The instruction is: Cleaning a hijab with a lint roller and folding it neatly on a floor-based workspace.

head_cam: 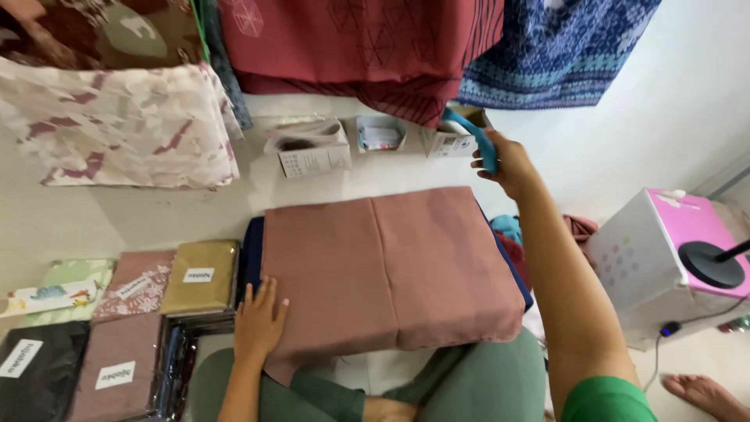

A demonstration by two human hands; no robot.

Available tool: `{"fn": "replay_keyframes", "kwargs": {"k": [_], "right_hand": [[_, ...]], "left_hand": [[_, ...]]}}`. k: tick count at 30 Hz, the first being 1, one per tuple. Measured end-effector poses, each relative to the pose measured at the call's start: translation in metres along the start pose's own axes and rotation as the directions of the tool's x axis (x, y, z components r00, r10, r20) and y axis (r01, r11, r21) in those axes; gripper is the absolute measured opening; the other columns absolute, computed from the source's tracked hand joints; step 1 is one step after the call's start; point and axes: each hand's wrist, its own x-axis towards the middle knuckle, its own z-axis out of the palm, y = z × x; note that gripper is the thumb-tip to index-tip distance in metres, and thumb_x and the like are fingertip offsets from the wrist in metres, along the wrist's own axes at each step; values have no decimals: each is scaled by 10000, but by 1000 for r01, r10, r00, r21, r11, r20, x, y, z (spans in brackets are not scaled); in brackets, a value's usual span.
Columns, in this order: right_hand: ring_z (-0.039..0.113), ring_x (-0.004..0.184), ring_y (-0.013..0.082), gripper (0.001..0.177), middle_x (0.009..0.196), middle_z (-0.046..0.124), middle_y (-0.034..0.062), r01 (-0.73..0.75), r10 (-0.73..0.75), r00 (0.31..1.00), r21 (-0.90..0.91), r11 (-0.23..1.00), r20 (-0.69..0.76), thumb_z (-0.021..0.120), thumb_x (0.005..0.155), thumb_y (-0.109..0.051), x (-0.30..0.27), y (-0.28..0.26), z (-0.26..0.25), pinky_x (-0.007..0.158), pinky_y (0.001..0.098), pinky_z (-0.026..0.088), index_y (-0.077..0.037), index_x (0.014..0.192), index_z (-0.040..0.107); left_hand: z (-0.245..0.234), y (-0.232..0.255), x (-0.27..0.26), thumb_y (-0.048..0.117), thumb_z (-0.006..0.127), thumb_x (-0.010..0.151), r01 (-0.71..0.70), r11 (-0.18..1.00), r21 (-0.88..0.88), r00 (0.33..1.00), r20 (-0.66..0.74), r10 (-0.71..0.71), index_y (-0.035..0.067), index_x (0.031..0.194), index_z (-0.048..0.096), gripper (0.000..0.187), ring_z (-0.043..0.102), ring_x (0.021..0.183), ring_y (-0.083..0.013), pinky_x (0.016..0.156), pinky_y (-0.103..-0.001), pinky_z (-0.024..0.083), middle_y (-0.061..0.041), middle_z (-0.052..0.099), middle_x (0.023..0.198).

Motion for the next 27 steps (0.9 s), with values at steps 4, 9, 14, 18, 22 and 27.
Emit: {"fn": "replay_keyframes", "kwargs": {"k": [4,9,14,18,22,27], "right_hand": [[653,1000,271,428,1095,666,121,-1,-3,1000,188,982,23,531,1027,-411,-22,23,-42,902,388,529,-11,1137,637],[675,859,183,412,1024,674,69,-36,5,994,269,963,112,505,1071,-379,-46,93,-114,724,287,541,-90,1352,592],[627,760,154,270,834,637,37,-244,243,969,15,970,32,556,1082,-307,-94,188,-171,704,266,494,-80,1085,704],[748,854,272,279,905,747,145,-311,325,946,-301,901,-4,704,1019,-262,-125,243,-202,750,383,586,15,1052,729],[734,960,324,329,980,740,227,-310,337,942,-369,876,8,785,963,-227,-141,261,-206,834,426,573,77,1074,723],[704,1025,293,229,1011,711,159,-299,324,944,-253,920,66,788,955,-169,-137,292,-206,955,468,539,11,1083,729]], "left_hand": [[-24,6,-18,425,485,1010,-108,951,-290,968,-247,35,119,1508,495,585,409,1476,-336,1168,-461,349,-84,476,1587],[-38,-6,-54,130,625,1004,-185,829,-528,896,-437,-78,24,1250,690,276,672,1032,-262,919,-357,508,-123,712,1154],[-53,-39,-100,221,684,1042,134,742,-657,946,-137,-293,-2,1079,750,235,689,739,-153,668,-254,508,-87,764,900],[-59,-67,-114,415,703,1019,445,641,-625,895,308,-322,114,1029,813,321,762,876,-310,725,-378,602,-164,788,944],[-67,-49,-114,574,696,939,528,725,-442,822,480,-307,236,1163,805,420,775,842,-316,741,-407,610,-147,805,915],[-97,-2,-110,369,779,892,545,661,-516,823,477,-307,-170,1335,595,722,753,934,-381,741,-401,616,-319,689,1234]]}}
